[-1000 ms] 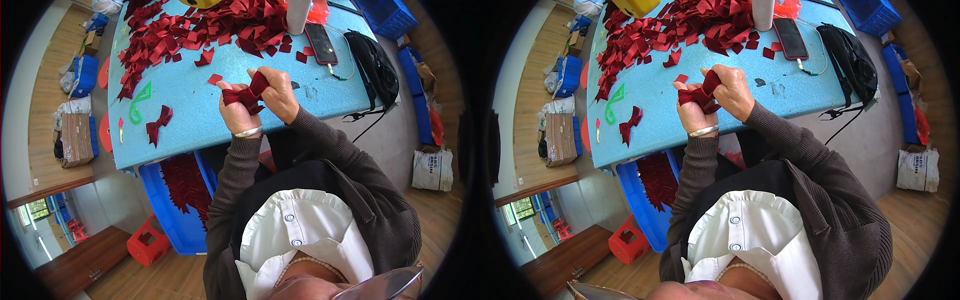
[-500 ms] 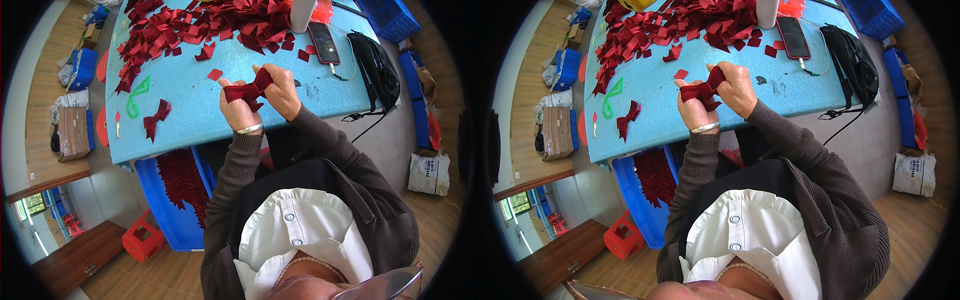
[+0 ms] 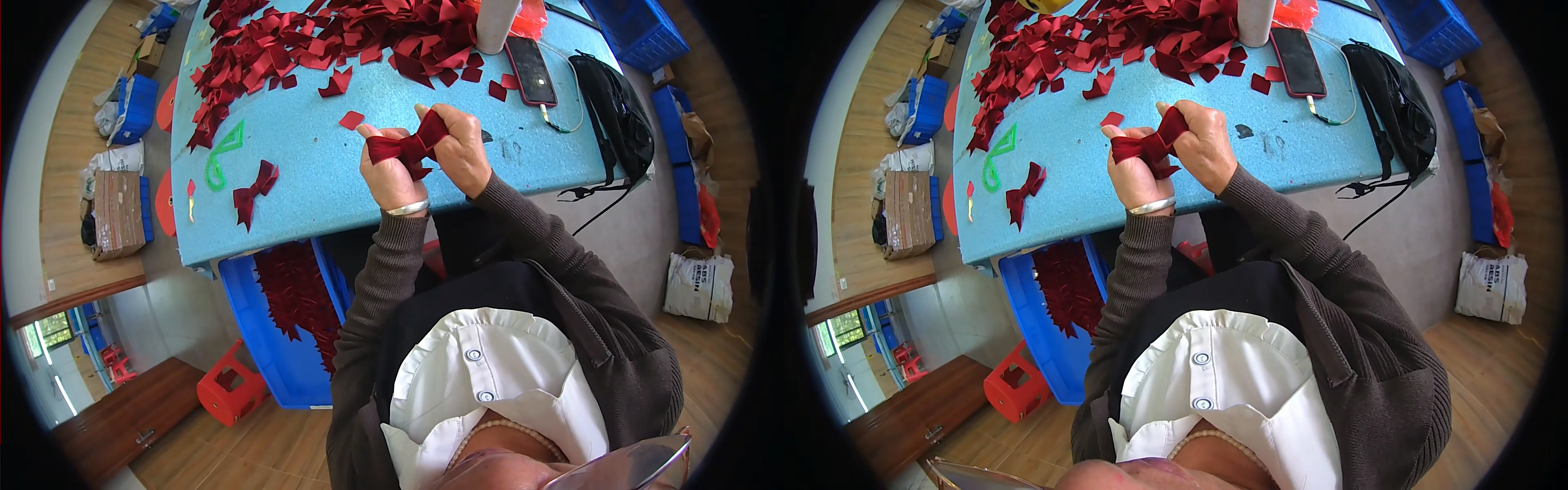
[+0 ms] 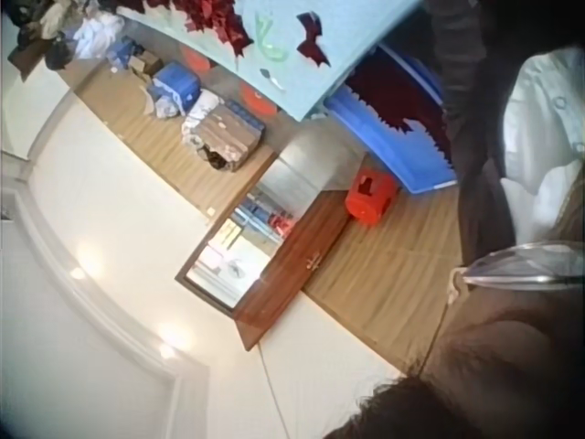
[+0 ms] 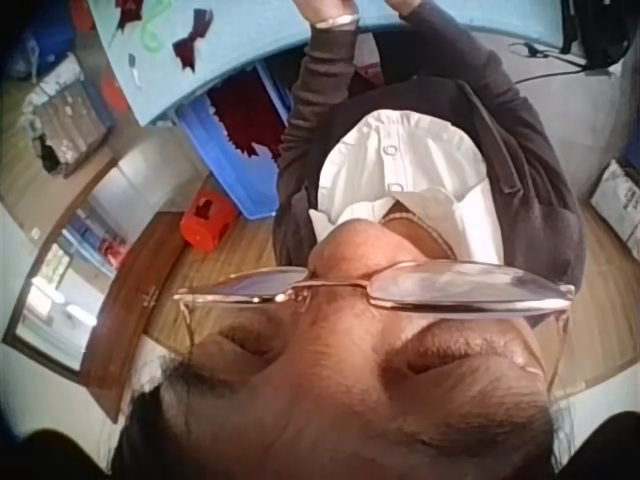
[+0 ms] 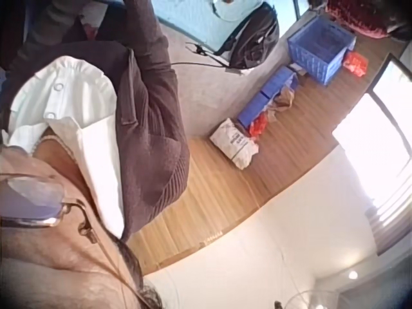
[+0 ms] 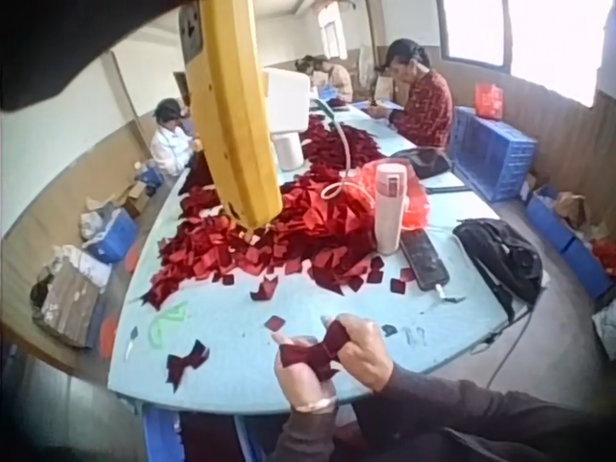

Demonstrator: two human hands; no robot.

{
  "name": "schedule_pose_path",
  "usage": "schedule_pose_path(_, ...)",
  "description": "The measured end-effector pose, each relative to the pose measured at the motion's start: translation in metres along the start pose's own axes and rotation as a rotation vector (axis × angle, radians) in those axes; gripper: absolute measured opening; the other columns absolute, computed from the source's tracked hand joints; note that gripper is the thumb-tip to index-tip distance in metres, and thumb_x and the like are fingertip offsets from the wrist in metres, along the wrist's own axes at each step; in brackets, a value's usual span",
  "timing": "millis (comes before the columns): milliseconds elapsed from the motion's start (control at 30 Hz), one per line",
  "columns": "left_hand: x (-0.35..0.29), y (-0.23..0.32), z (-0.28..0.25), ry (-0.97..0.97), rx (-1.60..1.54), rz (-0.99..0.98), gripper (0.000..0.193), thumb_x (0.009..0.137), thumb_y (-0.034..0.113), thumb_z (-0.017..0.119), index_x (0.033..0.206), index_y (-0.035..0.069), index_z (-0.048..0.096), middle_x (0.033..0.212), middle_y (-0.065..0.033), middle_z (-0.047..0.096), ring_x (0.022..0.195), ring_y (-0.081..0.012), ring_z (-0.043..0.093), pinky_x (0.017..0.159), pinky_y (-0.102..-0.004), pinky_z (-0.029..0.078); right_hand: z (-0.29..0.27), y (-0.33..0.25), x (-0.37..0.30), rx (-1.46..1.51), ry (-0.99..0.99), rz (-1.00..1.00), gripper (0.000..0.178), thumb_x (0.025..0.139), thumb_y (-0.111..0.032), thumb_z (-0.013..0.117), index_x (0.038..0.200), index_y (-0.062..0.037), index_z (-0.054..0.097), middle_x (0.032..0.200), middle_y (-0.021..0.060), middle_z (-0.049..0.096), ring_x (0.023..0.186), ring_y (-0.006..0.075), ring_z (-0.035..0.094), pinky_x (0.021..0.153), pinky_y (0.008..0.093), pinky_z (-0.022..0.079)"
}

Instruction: Assembling decorative red bows from fabric strips at a work table.

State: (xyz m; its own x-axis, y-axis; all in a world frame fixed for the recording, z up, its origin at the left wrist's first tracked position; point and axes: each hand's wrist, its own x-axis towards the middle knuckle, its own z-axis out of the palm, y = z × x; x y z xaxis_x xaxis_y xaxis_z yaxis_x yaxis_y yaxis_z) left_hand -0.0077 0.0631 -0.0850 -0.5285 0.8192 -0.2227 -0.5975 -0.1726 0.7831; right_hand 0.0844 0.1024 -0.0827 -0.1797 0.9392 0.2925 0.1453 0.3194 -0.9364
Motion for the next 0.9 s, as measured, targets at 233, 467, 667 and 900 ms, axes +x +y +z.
schedule_pose_path(233,0.005,-0.001,-0.003,0.008,-0.169,-0.113,0.051,0.098,0.05,0.044,0.074,0.006,0.054,0.069,-0.0033,0.056,0.058,-0.0113,0.052,0.051,-0.0236,0.042,0.005,0.002,-0.006,0.139,0.021,0.052,0.016,0.091,-0.004,0.053,0.079,0.0059,0.054,0.063,0.0018,0.048,0.063,0.0054,0.042,0.051,0.0253,0.038)
schedule_pose_path(467,0.011,0.001,-0.017,0.07,0.162,0.071,0.056,0.095,0.056,0.044,0.075,0.005,0.054,0.066,-0.0045,0.057,0.053,-0.0131,0.053,0.044,-0.0236,0.041,0.024,0.004,-0.007,0.132,0.046,0.065,0.021,0.093,-0.009,0.054,0.077,0.0055,0.055,0.063,-0.0011,0.048,0.062,0.0046,0.041,0.05,0.0246,0.037)
schedule_pose_path(667,0.011,0.009,-0.022,0.084,0.175,0.095,0.056,0.094,0.057,0.044,0.077,0.005,0.055,0.067,-0.0053,0.058,0.052,-0.0148,0.055,0.041,-0.0244,0.042,0.035,0.002,-0.01,0.167,0.047,0.109,0.03,0.096,-0.018,0.054,0.074,0.0019,0.055,0.061,-0.0037,0.047,0.059,0.0029,0.038,0.048,0.0238,0.033)
schedule_pose_path(900,0.014,0.019,-0.022,0.135,-0.127,-0.05,0.05,0.098,0.048,0.045,0.076,0.004,0.053,0.07,-0.0032,0.053,0.064,-0.0122,0.052,0.061,-0.0251,0.046,0.051,-0.003,-0.009,0.248,0.096,0.112,0.034,0.097,-0.024,0.054,0.072,-0.0008,0.055,0.058,-0.0053,0.044,0.055,0.0029,0.035,0.046,0.0236,0.03)
